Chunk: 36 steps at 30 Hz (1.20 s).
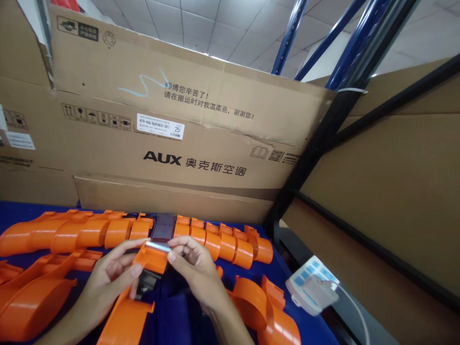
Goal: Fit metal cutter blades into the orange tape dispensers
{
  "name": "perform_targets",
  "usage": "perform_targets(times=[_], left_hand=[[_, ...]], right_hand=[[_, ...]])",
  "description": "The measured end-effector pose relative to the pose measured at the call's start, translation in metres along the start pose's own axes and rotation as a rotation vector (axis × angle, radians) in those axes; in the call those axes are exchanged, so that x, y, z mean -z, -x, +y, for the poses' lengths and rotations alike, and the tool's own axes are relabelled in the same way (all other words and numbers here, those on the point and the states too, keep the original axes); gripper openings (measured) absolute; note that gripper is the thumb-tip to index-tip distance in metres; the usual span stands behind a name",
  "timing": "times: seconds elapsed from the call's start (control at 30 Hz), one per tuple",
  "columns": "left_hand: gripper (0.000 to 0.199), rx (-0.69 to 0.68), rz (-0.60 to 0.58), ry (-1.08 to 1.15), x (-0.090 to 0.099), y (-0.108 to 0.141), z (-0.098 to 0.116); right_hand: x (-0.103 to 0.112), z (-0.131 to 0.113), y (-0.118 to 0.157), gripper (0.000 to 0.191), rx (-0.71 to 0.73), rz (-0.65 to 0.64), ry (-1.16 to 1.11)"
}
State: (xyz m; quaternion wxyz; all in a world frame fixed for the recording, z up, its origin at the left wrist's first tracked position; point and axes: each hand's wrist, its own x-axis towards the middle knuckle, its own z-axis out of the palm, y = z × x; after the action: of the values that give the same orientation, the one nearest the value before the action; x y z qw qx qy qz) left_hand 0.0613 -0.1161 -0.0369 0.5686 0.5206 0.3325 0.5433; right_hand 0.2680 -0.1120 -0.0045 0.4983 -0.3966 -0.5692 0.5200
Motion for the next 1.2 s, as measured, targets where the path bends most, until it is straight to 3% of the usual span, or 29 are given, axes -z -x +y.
perform_targets(times=[0.07, 0.2, 0.3, 0.47, 0.67, 0.9, 1.07, 1.2], left_hand=[[0.055, -0.001, 0.037, -0.016, 0.000, -0.001, 0.002], [0.054, 0.002, 0.140, -0.012, -0.002, -0.002, 0.006], [0.054, 0.003, 0.161, -0.004, -0.003, -0.002, 0.006], [0.055, -0.003, 0.159, -0.013, -0.001, -0.003, 0.004], [0.064, 0.028, 0.172, 0.009, -0.002, -0.004, 0.004], [0.059, 0.071, 0.185, 0.030, -0.002, -0.006, 0.000], [0.055, 0.055, 0.132, 0.009, -0.007, -0.003, -0.004], [0.054, 0.057, 0.082, 0.011, -0.007, 0.001, -0.005]], right_hand=[[0.004, 0.000, -0.002, 0.026, 0.084, 0.092, 0.214], [0.017, 0.004, -0.007, 0.013, 0.250, 0.284, 0.877], [0.024, 0.010, -0.007, 0.019, 0.182, 0.240, 1.195], [0.020, 0.022, -0.007, 0.015, 0.050, 0.199, 1.405], [0.013, 0.018, -0.008, 0.015, 0.098, 0.202, 1.372], [0.003, 0.000, 0.002, 0.017, 0.287, 0.202, 0.676], [-0.004, -0.003, 0.010, 0.022, 0.503, 0.185, 0.704], [-0.005, -0.004, 0.011, 0.029, 0.579, 0.138, 0.734]])
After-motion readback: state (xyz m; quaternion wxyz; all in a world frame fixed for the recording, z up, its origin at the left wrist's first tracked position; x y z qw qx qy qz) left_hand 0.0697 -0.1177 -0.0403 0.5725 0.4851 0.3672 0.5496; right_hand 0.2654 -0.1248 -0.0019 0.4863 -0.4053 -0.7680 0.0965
